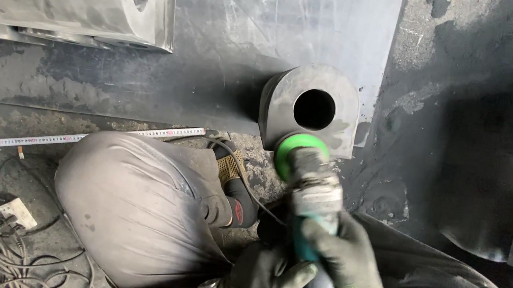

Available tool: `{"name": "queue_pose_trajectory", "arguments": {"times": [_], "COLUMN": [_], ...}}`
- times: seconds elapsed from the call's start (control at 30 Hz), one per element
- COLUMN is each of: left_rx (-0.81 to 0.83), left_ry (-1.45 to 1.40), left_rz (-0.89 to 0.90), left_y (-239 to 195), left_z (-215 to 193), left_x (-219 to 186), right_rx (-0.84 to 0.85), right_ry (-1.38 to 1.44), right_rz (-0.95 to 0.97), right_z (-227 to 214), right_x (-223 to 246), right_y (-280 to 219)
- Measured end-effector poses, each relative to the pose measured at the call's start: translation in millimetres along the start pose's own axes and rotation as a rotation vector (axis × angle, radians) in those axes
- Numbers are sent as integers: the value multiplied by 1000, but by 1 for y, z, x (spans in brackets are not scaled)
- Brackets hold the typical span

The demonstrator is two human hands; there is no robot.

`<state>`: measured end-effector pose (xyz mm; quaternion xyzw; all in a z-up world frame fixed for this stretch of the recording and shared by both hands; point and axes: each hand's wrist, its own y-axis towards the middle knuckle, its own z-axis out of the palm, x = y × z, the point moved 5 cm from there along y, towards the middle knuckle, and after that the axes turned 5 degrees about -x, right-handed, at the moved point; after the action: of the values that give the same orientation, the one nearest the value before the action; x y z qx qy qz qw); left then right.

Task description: Using an angle grinder to smooth and shape the edges of large industrial rubber components.

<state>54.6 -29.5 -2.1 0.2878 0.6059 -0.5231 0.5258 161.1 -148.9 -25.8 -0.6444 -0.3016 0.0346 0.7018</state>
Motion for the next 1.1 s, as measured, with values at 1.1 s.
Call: {"name": "queue_pose_trajectory", "arguments": {"times": [1.1], "left_rx": [129], "left_ry": [282], "left_rz": [-103], "left_y": [28], "left_z": [26], "left_x": [1], "right_rx": [8], "right_ry": [213], "right_rz": [-177], "right_z": [-35], "right_x": [-2], "right_y": [11]}}
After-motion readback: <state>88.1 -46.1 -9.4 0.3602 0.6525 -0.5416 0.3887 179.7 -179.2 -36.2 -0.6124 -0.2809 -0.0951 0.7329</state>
